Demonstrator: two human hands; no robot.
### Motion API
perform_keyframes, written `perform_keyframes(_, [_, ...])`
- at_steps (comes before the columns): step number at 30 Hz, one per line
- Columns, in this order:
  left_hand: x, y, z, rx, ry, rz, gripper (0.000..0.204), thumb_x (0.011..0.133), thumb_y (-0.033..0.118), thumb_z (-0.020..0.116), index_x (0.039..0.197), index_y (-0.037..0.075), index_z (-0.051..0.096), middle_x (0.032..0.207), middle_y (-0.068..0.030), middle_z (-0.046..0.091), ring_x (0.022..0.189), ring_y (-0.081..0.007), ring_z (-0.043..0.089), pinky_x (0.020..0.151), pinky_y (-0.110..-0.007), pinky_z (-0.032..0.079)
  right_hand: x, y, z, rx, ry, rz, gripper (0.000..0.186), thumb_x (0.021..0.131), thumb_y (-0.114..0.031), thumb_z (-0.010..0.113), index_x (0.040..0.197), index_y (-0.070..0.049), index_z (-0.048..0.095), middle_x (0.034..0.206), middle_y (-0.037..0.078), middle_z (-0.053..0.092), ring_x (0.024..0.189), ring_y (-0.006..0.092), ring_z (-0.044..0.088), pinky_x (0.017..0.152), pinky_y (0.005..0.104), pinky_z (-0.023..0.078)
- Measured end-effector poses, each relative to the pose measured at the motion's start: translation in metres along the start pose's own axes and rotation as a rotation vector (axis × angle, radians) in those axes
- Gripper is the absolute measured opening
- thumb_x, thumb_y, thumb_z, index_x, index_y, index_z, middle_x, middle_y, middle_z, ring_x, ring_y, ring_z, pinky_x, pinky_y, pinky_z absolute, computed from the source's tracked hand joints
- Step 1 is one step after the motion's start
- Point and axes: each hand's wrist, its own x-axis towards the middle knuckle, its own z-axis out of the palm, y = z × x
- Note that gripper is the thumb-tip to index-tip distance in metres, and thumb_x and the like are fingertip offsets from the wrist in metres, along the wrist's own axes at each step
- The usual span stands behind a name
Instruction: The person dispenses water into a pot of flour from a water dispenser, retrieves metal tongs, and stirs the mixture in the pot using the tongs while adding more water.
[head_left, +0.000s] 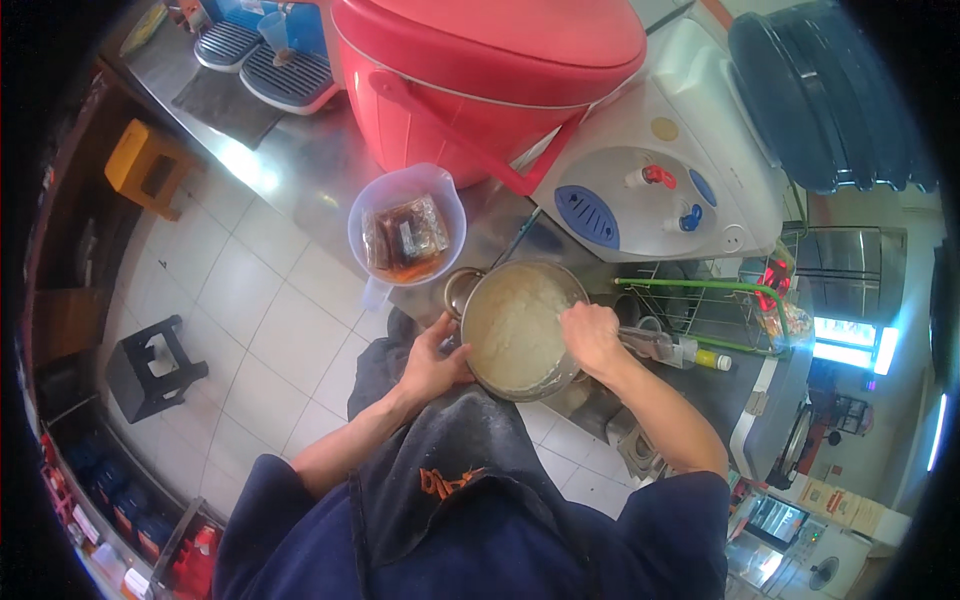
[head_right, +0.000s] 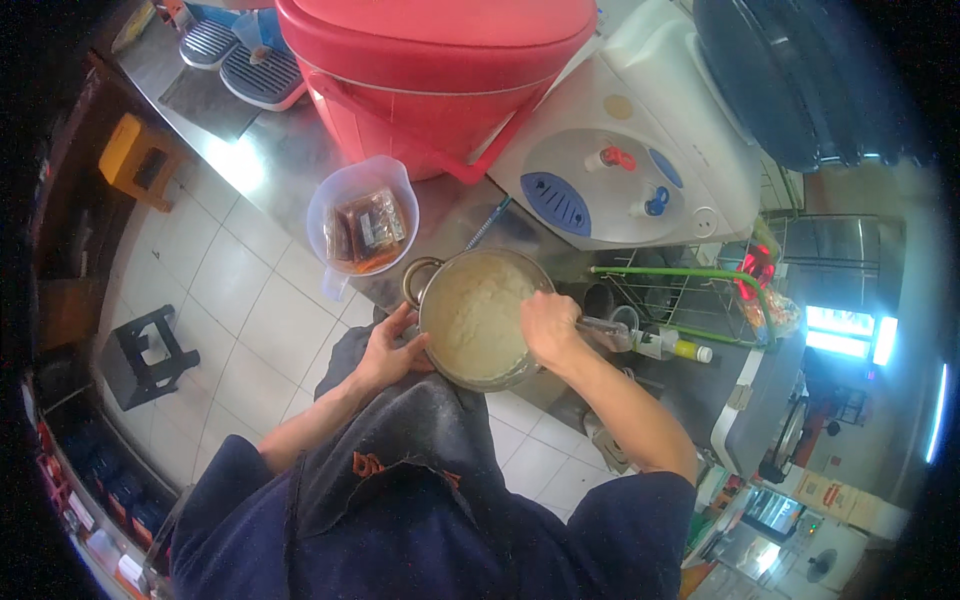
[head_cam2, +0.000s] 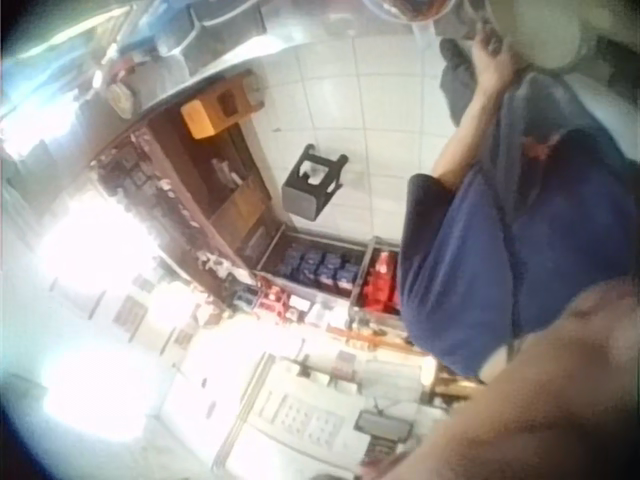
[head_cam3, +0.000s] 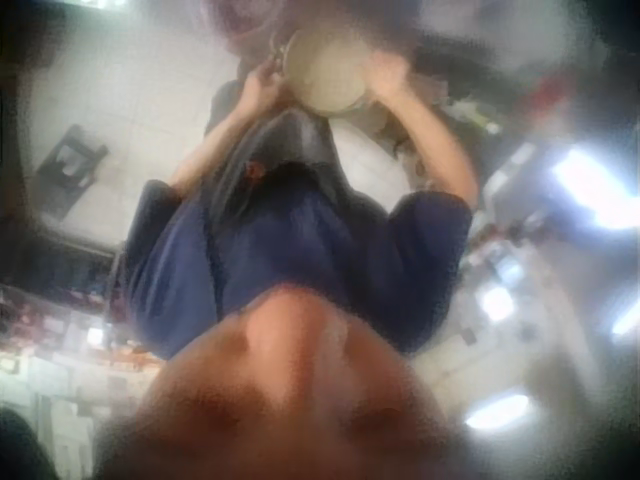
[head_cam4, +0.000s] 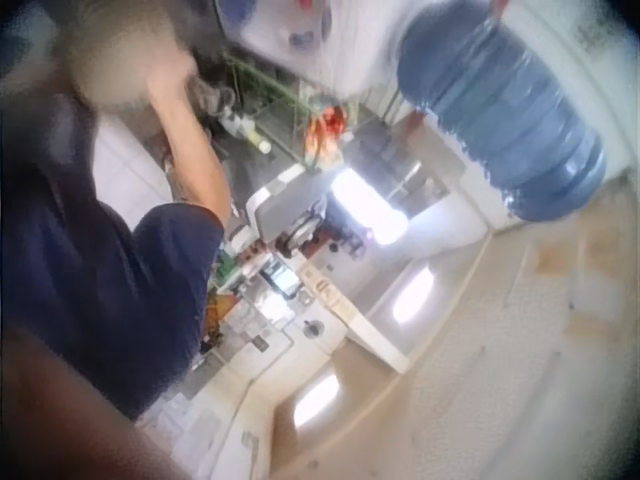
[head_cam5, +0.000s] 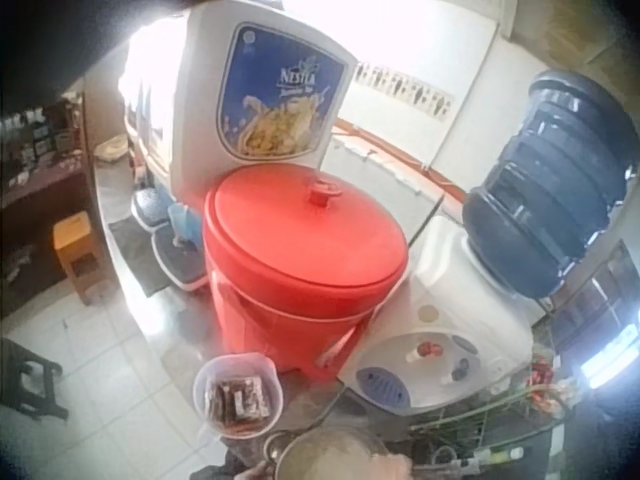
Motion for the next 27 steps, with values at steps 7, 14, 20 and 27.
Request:
perform_keyframes(7, [0.003,-0.011,-0.005,0.040,-0.014,0.088,0.072,0.097,0.000,0.060,0.156,-0.007,0.018,0.156,-0.0246,0.035,0.101,-0.0301,0.070,0.070,-0.032,0.066,-0.032,-0.008,-0.011,0.282,-0.354,-0.086,0.030,0.085,-0.021,0.061,0.099,0.002,0.075,0.096,0.024,0.074,0.098,0.0424,0.072,0.085,0.0501,0.058])
perform_keyframes(14, [0.008,-0.008,-0.004,0.069,-0.077,0.024,0.074,0.100,0.002,0.057,0.160,0.003,0.014,0.154,-0.0181,0.039,0.111,-0.0276,0.066,0.077,-0.034,0.066,-0.035,-0.059,0.000,0.757,-0.191,-0.017,0.032,0.094,-0.022,0.054,0.092,0.002,0.073,0.096,0.030,0.070,0.094,0.0485,0.069,0.086,0.0533,0.055])
perform_keyframes(20, [0.005,0.000,-0.004,0.045,-0.062,-0.040,0.071,0.099,0.001,0.057,0.157,-0.005,0.016,0.157,-0.0230,0.034,0.115,-0.0320,0.064,0.076,-0.033,0.066,-0.026,-0.040,-0.010,0.690,0.178,0.188,0.029,0.097,-0.022,0.054,0.085,-0.001,0.070,0.086,0.028,0.069,0.081,0.0475,0.070,0.074,0.0544,0.056])
perform_keyframes(27, [0.005,0.003,-0.002,0.067,-0.072,0.005,0.071,0.100,0.002,0.057,0.158,-0.001,0.016,0.149,-0.0188,0.044,0.111,-0.0279,0.066,0.079,-0.035,0.066,-0.055,-0.040,0.003,0.636,-0.019,0.120,0.029,0.097,-0.027,0.057,0.096,-0.003,0.073,0.088,0.025,0.071,0.083,0.0449,0.071,0.075,0.0543,0.056])
